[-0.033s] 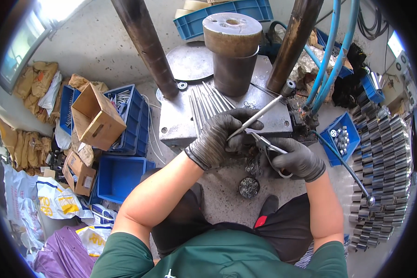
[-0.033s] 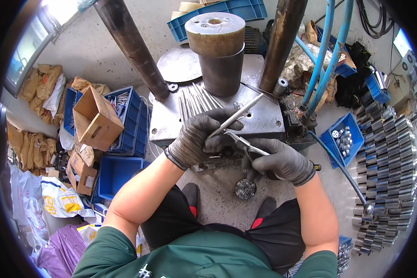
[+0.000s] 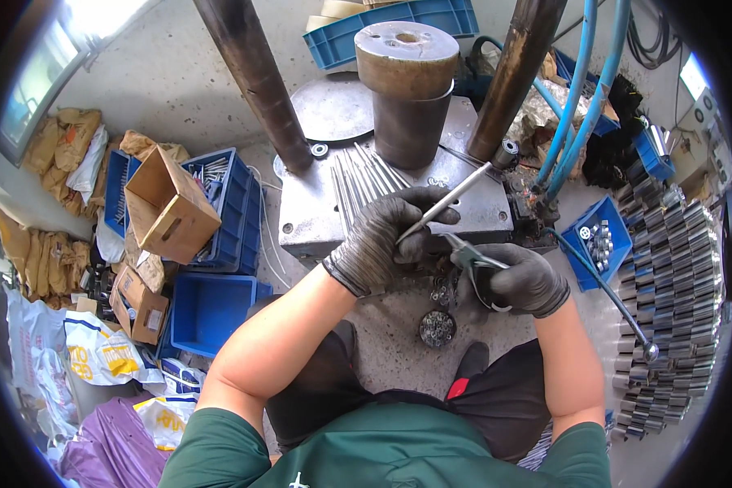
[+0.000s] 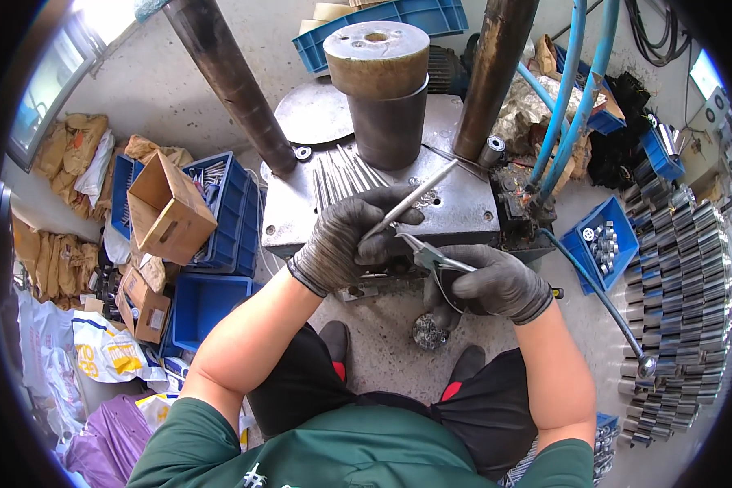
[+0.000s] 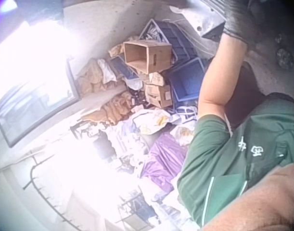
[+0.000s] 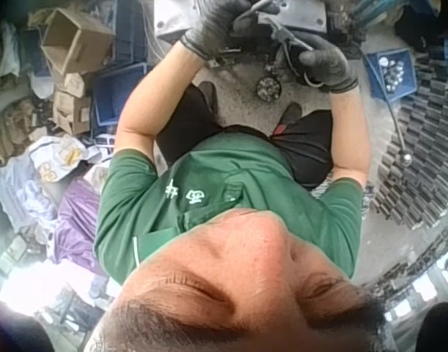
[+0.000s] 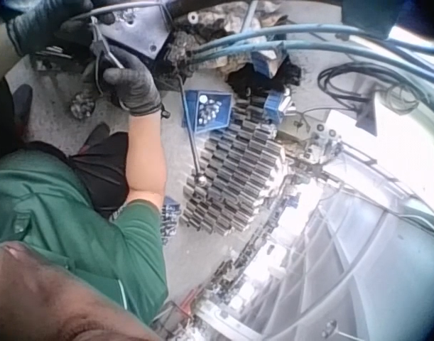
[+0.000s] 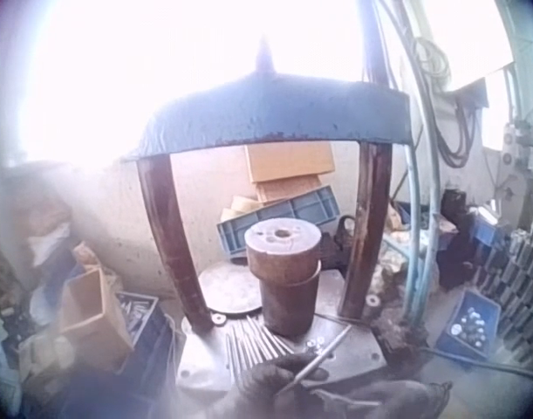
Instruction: The person takes a bag of metal rods from a larger sack and moves to a workstation. They sit down and begin handling the rods, picking them up one by one and cleaning each end using a handheld scouring pad.
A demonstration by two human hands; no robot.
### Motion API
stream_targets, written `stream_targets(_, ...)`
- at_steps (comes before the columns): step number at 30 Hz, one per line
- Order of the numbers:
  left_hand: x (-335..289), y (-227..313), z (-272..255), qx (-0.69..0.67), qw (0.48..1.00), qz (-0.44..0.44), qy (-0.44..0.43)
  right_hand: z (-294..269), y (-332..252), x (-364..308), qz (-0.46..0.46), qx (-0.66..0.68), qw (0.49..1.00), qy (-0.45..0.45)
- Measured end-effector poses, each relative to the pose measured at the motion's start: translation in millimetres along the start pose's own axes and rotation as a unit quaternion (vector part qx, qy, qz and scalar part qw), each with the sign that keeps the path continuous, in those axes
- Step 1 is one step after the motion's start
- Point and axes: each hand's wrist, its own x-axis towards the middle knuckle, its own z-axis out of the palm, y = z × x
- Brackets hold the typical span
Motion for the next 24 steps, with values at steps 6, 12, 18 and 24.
stream_targets(6,-2.7,16.2,-7.7,0.072,0.995,0.076,0.003,-19.1,-3.2,28.4,-0.171,-0.178,0.947,0.206)
stream_targets(12,-7.5,15.3,-1.1,0.144,0.981,0.127,0.034,-73.0,3.0,69.5,-0.167,-0.577,0.701,0.385)
stream_targets(18,-5.8,14.1,-9.8,0.054,0.991,0.115,0.042,-74.7,-5.0,104.0,-0.213,-0.69,0.606,0.334)
stream_targets(24,-7.1,16.3,-2.6,0.034,0.988,0.13,0.07,-66.1,-18.4,102.5,-0.117,-0.761,0.52,0.37)
